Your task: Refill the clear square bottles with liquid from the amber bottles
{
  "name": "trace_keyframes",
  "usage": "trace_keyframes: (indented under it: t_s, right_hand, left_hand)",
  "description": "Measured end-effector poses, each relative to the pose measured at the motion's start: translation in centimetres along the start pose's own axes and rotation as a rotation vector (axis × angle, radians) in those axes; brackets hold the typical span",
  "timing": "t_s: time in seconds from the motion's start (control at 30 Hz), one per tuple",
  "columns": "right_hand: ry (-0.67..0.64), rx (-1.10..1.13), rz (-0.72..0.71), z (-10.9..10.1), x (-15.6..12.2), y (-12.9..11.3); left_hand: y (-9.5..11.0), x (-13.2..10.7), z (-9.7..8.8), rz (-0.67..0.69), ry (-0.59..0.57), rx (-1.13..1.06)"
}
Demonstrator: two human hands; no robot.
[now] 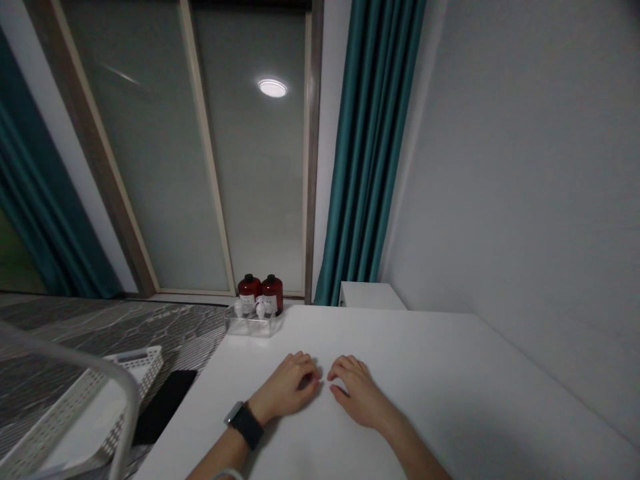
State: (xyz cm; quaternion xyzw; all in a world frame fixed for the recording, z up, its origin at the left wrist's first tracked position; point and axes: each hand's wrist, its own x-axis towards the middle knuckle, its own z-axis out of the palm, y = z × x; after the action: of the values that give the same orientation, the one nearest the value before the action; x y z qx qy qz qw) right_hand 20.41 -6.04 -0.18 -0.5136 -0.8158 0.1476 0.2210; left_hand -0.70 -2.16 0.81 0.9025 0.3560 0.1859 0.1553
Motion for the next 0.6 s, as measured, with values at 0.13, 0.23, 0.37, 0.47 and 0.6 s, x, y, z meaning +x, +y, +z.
trace_keyframes:
  t_s: [0.13,0.23,0.37,0.47,0.6]
  right_hand:
    - [0.002,0.003,0.003,0.0,-0.1,-0.1]
    - [0.002,0.004,0.000,0.0,-0.2,-0.1]
    - [0.001,0.000,-0.005,0.0,-0.2,0.0]
    - [0.020,0.010,-0.004,0.0,-0.1,0.0]
    - [0.084,0.061,0.022,0.2,0.1,-0.2]
  left_hand:
    - [0.1,0.1,-0.1,-0.007,-0.013,0.003]
    - [0.2,0.0,-0.2,-0.003,-0.014,0.000]
    - [0.2,-0.1,-0.7,-0.001,0.009,0.004]
    - [-0.2,-0.1,-1.5,-0.041,0.075,0.022]
    - [-1.2,-0.1,-2.9,-0.106,0.120,0.045]
